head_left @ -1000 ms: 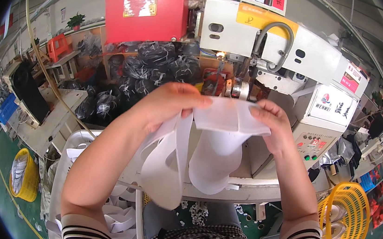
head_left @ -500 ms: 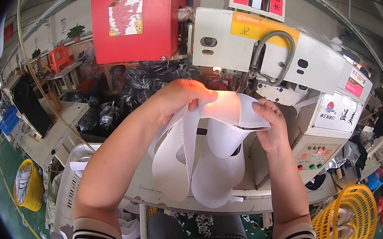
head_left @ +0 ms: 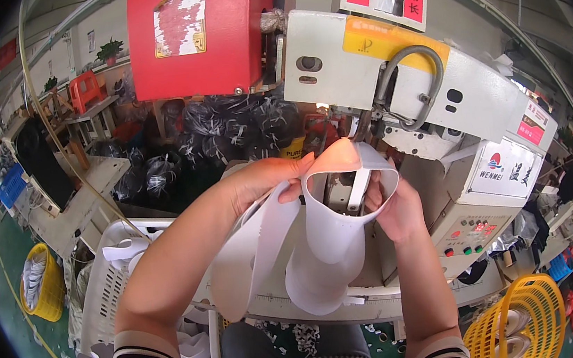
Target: The person shapes a shoe upper using a lasting machine, forming it around a plastic last.
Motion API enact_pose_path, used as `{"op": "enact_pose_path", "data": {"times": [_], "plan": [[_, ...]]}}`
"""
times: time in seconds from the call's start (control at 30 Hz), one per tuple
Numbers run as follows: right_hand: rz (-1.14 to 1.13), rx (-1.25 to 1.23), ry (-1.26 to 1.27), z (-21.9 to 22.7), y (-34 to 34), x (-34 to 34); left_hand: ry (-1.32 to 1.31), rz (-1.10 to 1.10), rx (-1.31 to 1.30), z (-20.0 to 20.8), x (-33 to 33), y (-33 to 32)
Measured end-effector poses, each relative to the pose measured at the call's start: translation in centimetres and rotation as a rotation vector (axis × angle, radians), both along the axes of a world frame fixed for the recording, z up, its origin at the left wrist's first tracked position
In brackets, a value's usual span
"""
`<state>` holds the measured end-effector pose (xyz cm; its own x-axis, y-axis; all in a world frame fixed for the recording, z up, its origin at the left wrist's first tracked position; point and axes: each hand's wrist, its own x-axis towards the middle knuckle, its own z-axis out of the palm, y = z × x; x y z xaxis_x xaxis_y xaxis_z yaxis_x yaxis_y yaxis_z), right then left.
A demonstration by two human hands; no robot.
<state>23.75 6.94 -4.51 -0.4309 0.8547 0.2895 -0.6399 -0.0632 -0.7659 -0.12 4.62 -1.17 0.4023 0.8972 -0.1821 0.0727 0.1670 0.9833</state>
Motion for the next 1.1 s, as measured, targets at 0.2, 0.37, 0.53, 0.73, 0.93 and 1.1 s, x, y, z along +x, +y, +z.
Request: {"op": "enact_pose_path", "data": {"times": [0.2,0.37,0.53,0.73,0.93,1.1], "plan": [[-0.041,0.072,-0.03,-1.1,-0.2,0.2,-0.066,-0.067,0.235,-1.8,0.5,1.0],[-0.104,0.058,-0.023,-1.0,-0.2,0.0,-0.122,-0.045,0.293,-1.7,0.8,1.5],[-0.115,0.054,-0.03,-1.3,-0.2,-0.2,-0.153,-0.086,0.227,-2.3,0.1,2.5],[-0.133,-0.013,0.012,-1.3,0.0,-0.5,-0.095,0.01,0.158,-2.3,0.6,2.0],[-0.376,-0.032,-0.203,-1.8,-0.8,-1.2,-0.08,0.033,0.171,-2.8,0.4,-0.1],[-0.521,-0.008,-0.314,-2.0,-0.1,-2.3,-0.101,0.184,0.198,-1.9,0.9,-1.5]]}}
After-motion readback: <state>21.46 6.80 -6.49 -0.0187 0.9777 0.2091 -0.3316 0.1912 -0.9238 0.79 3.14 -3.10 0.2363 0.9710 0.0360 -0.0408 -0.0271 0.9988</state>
